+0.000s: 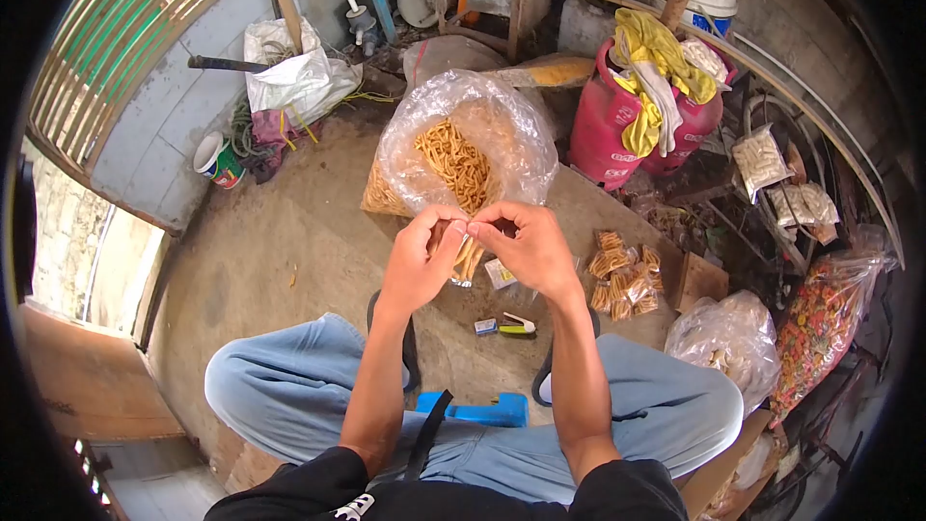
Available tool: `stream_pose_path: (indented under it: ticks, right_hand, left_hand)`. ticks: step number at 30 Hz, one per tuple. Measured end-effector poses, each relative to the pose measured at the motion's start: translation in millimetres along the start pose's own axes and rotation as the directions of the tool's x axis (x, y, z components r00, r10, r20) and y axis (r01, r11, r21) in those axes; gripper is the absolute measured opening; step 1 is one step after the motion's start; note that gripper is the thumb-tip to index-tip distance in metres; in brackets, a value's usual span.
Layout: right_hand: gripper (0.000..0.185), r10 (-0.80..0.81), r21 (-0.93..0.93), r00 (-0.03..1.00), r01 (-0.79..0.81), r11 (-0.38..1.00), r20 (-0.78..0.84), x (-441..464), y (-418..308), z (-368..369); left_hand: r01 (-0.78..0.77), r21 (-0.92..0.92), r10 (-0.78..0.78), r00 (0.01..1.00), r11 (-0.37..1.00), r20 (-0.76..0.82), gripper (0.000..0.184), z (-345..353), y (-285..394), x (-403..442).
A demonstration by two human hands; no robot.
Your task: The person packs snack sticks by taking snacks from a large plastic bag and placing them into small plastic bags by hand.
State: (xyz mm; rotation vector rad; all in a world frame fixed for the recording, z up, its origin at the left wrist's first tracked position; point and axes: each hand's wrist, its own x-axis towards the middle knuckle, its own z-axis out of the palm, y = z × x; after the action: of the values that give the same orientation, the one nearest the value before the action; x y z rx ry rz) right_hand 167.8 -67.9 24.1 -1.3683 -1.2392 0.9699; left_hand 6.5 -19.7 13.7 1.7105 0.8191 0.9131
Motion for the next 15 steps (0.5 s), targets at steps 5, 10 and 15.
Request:
stream_pose_path:
  ticks: [5,10,15]
  right_hand:
    - [0.011,-0.077,-0.038,0.994,0.075,0.996,-0.074,3,11,4]
    - [0.011,-0.057,0.017,0.995,0.059,0.998,-0.076,6,15,5]
    - [0.01,-0.026,0.083,0.999,0.028,0.996,-0.033,8,28,6]
  left_hand:
    - [0.176,-0.217,-0.179,0.984,0.96,0.006,0.02,6,-22,3]
    - [0.18,-0.341,-0.203,0.979,0.923,-0.031,0.018,16,-32,3]
    - [0.11,-0.158,-0.131,0.983,0.981,-0.13,0.013,17,-40,3]
